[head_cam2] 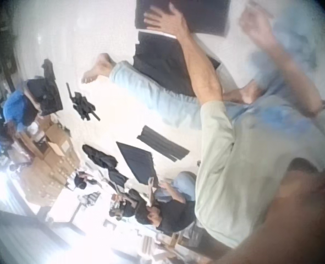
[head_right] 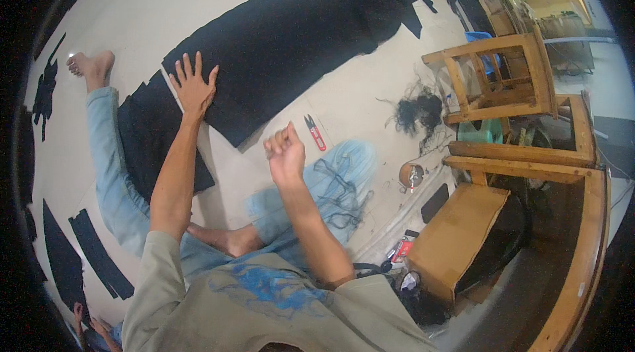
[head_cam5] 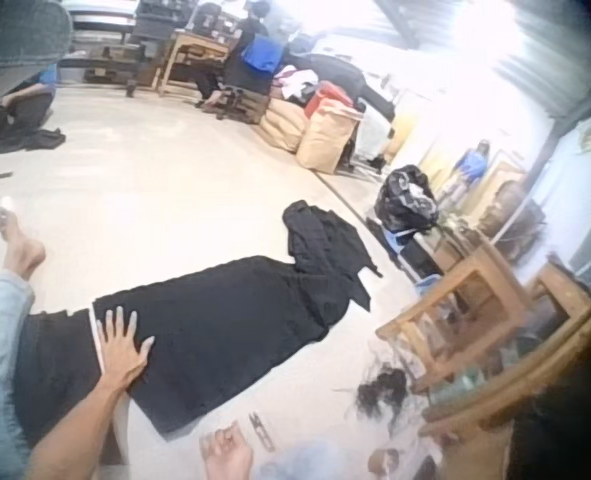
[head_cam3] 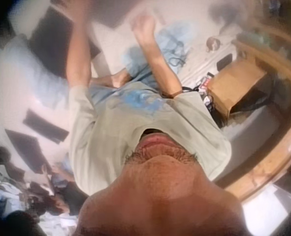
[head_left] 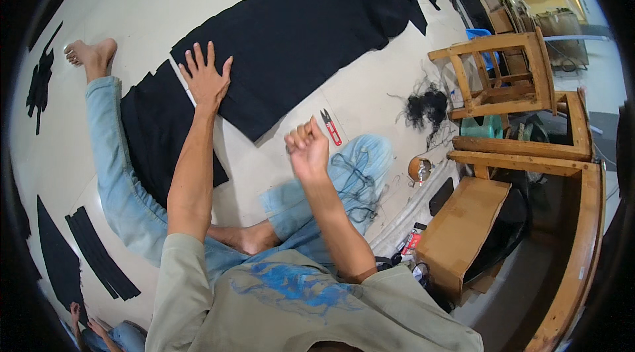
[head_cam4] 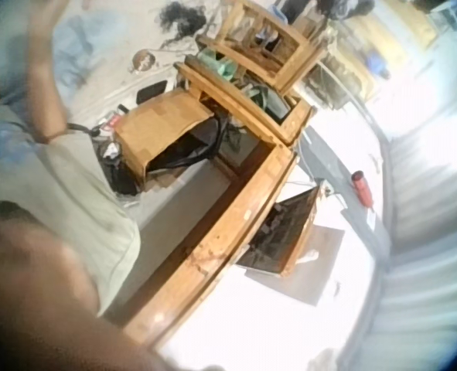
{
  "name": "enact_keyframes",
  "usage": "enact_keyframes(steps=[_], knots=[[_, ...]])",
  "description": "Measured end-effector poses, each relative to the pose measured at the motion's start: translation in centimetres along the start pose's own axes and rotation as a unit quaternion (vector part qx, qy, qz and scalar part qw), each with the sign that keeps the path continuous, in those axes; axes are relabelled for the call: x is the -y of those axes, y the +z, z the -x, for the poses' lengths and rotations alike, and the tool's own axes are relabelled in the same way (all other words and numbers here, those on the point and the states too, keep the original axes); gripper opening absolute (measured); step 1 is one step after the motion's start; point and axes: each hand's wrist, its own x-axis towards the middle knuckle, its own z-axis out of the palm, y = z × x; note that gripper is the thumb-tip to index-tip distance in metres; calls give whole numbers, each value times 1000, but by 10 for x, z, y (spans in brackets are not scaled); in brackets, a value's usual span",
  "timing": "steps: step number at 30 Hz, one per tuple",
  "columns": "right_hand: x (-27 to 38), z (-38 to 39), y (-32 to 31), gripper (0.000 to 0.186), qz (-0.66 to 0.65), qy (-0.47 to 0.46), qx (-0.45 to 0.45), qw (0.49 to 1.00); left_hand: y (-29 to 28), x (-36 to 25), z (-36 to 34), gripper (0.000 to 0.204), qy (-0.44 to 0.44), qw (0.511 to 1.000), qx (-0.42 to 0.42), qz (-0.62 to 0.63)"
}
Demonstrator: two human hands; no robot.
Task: The person sits on the floor and uses a red utility knife to cut a large piece of black fabric into strips. They repeatedly align the fabric, cut along straight lines, and remove the cut strips, placing them aside.
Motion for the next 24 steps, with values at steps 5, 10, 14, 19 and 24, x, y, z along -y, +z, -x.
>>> enact_keyframes(steps=[5,10,14,19,24], knots=[[96,123,-66,39,86,-19,-169,982,-5,-5,-2,71,-3,1000,15,-8],[209,288,-181,38,43,-61,-356,932,9,-1,-1,69,0,1000,-26,6],[182,285,-193,41,646,11,-334,687,9,4,-3,71,16,999,-42,30],[128,190,-57,55,712,-405,-211,533,4,23,-8,77,45,997,-46,46],[19,62,9,44,783,-163,66,597,11,26,-18,78,49,996,-48,54]])
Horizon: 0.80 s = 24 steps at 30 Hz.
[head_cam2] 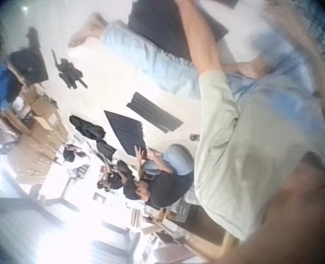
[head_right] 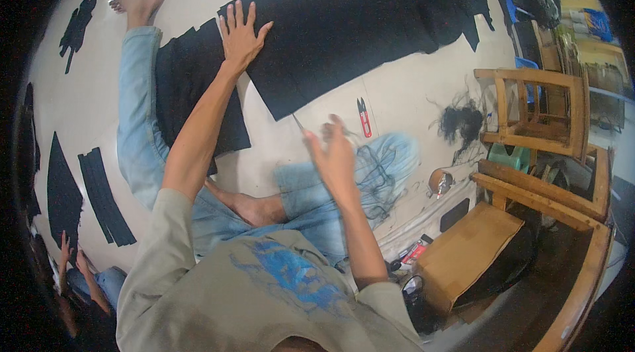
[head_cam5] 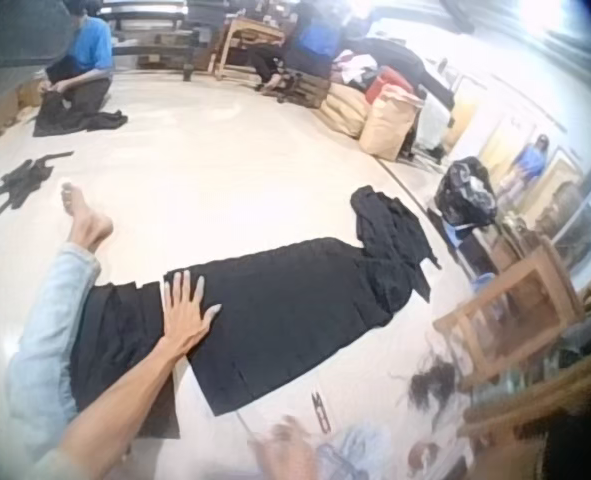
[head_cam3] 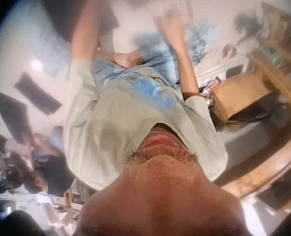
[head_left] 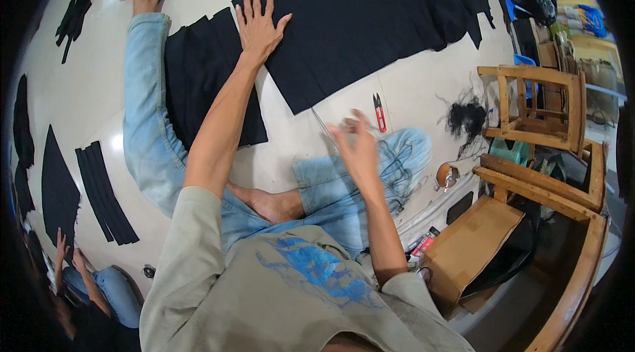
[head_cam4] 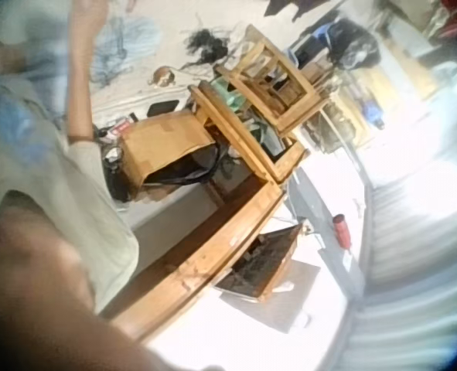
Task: The person sits on the floor and uses a red utility knife to cut a large piece of black fabric into strips. They repeatedly align the fabric, cut along straight lines, and remove the cut strips, placing them aside.
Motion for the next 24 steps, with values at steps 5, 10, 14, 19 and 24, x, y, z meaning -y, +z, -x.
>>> enact_keyframes(steps=[5,10,14,19,24], knots=[[2,-35,54,38,103,97,144,979,3,-4,2,78,-23,999,25,-14],[1,-34,72,35,-439,69,-110,889,0,-5,8,77,-40,999,11,-11],[5,-62,64,29,-597,87,-192,774,1,-12,12,77,-60,998,23,-25],[10,-72,51,31,-768,22,-115,629,4,-9,9,77,-71,997,21,-25],[-9,-26,30,32,-780,119,-106,605,5,-11,8,76,-71,996,31,-42]])
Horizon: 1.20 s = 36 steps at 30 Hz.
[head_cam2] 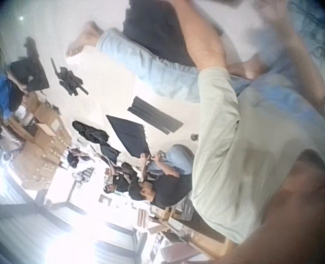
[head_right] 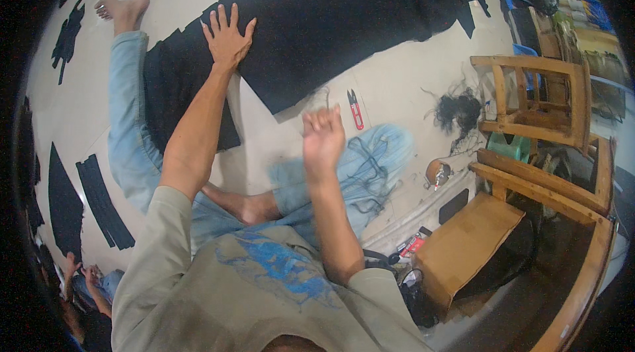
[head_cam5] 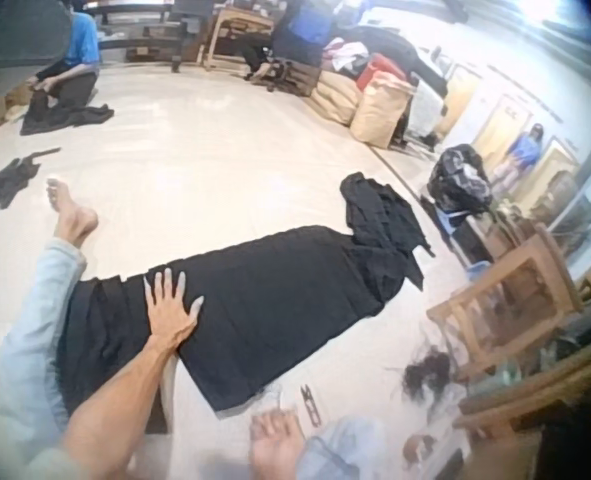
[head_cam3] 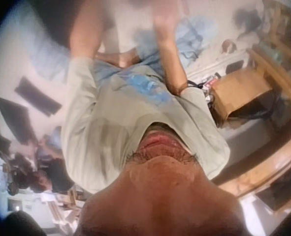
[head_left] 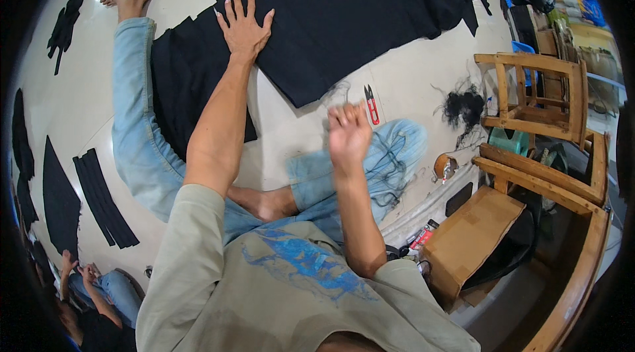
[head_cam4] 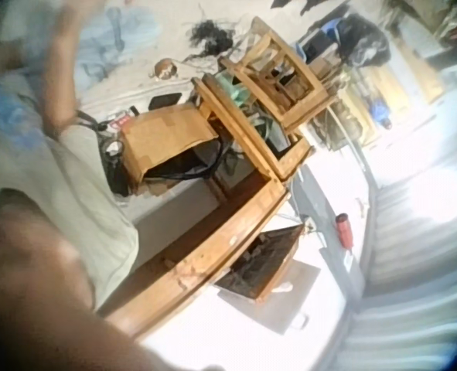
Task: The person sits on the floor and uses a red utility knife to cut a large piece of black fabric into strips. They repeatedly align the fabric, cut along straight lines, and remove the cut strips, placing them aside.
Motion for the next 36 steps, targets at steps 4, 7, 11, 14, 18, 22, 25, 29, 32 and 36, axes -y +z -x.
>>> enact_keyframes(steps=[4,7,11,14,18,22,25,29,32,36], knots=[[97,88,-52,21,14,-3,-49,999,5,0,2,76,8,1000,-8,-23],[185,181,-99,28,62,-62,-123,989,9,5,3,74,13,1000,-26,-10],[211,236,-137,34,-47,-64,-168,982,6,9,2,74,21,999,-43,-24],[165,216,-174,33,285,-71,-344,892,17,11,-4,76,33,999,-9,-21],[170,238,-230,48,747,8,-305,591,20,18,-12,77,40,998,53,-1],[220,294,-255,41,909,140,-183,349,22,22,-8,75,39,997,71,-1],[224,272,-134,37,910,245,-225,247,25,26,-10,75,51,998,31,-15],[199,223,-51,26,759,27,-191,621,21,24,-7,75,47,999,22,7],[107,134,-2,43,667,-102,42,737,15,17,-8,75,44,998,41,23],[-12,18,20,37,901,19,94,423,9,15,-3,73,47,998,20,34]])
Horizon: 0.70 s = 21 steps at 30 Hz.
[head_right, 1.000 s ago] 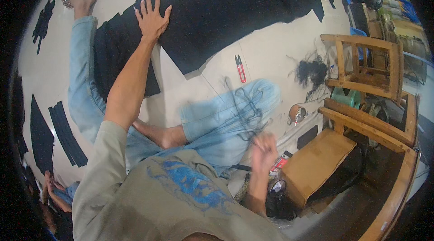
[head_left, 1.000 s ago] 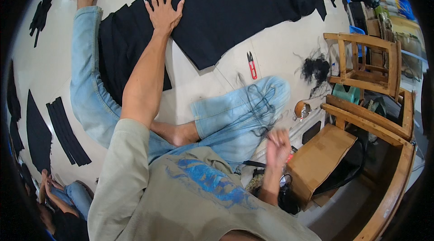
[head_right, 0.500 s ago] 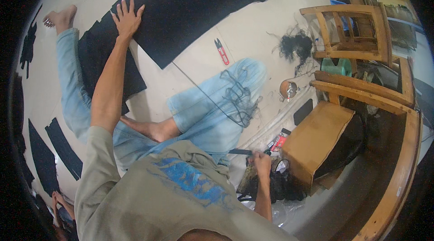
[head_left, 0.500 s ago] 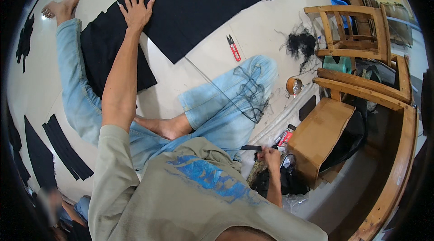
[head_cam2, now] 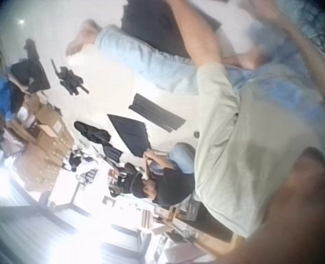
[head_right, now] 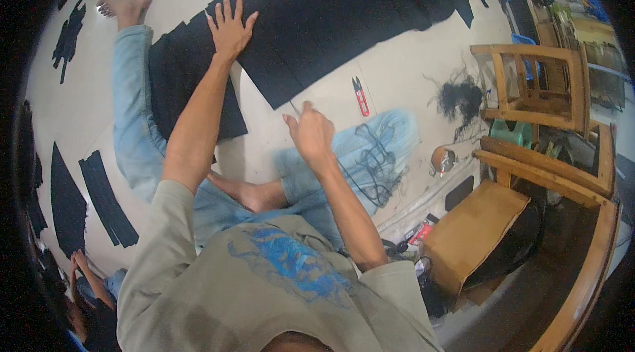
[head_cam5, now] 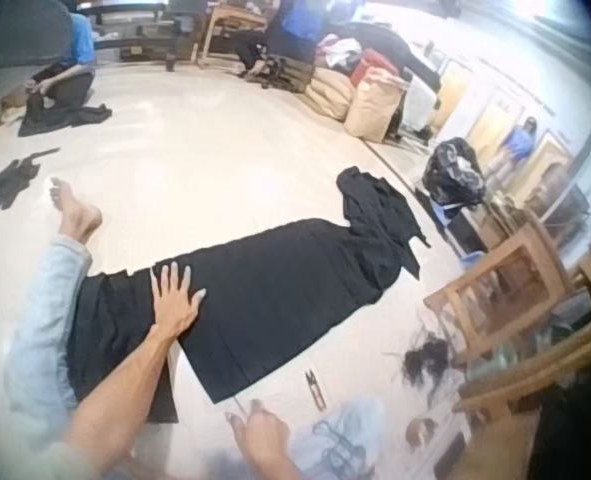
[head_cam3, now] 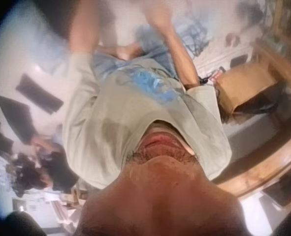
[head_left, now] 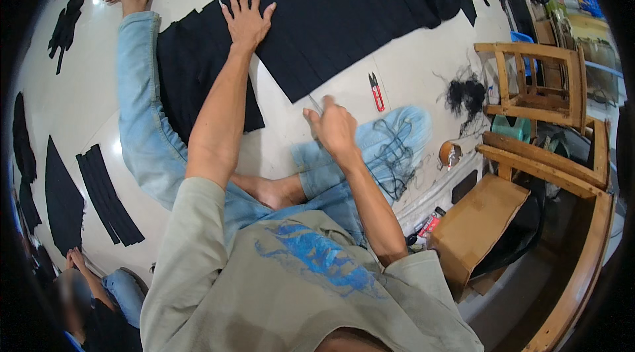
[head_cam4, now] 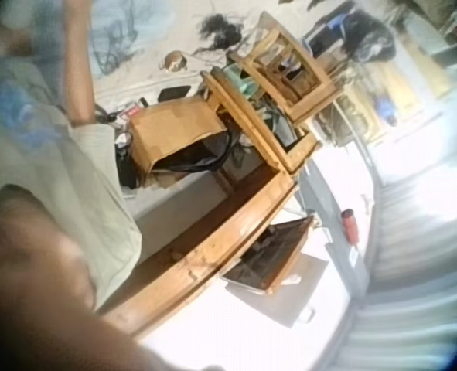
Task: The person sits on the floor and uses a red utility knife to cut a large piece of black fabric into strips. They repeatedly align the fabric, cut along straight lines, and remove the cut strips, placing them aside.
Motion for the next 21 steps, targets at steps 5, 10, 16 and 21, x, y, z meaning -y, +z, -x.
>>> enact_keyframes(steps=[5,10,16,21], knots=[[-5,-35,37,36,-240,-122,-197,943,-16,-9,10,69,-3,1000,-20,-8],[8,-32,42,35,-727,-78,-234,641,-18,-11,11,67,-10,999,-42,-22],[-2,-50,10,35,-906,-60,-59,415,-19,-10,9,69,-17,1000,-21,-3],[-37,-9,4,37,-878,34,-45,475,-14,-9,6,72,-28,999,-6,-32]])
